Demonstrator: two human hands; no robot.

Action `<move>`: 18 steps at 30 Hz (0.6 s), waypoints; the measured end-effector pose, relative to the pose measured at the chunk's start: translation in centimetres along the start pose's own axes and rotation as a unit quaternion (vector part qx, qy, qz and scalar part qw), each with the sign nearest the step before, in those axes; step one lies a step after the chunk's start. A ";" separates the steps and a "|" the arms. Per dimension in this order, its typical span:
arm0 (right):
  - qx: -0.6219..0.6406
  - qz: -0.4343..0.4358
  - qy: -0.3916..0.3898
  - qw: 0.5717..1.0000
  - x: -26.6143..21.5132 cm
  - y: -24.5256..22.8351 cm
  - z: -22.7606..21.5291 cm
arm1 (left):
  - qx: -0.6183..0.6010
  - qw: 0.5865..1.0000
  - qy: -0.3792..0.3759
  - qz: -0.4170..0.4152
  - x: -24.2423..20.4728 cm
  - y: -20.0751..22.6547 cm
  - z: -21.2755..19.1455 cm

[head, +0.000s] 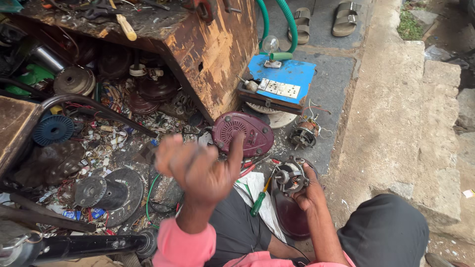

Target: The person disassembles a small electric motor by removing the rotor from the stator by hand and using a screwdriver.

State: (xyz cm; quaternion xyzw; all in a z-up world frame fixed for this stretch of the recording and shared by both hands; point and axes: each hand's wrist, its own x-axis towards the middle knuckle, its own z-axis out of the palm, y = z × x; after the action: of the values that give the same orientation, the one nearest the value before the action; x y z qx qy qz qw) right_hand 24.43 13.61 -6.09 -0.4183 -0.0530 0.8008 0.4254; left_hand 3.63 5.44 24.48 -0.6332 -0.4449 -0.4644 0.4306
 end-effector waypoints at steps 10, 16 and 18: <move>0.007 -0.012 0.004 1.000 -0.6 -0.4 0.8 | 0.024 0.998 0.049 -0.019 -3.5 0.6 -1.8; 0.023 -0.005 -0.005 1.000 0.0 -0.2 0.3 | -0.167 0.943 -0.253 -0.137 -13.7 1.1 0.4; 0.031 -0.007 -0.009 0.999 0.4 -0.1 0.0 | -0.450 0.659 -0.465 -0.384 -19.7 -0.4 0.9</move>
State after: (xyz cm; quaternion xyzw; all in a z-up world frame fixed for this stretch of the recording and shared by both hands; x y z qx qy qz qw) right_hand 24.36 13.95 -6.34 -0.3973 -0.0346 0.8028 0.4433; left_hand -0.01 3.14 5.25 -0.6557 -0.5273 -0.3775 -0.3866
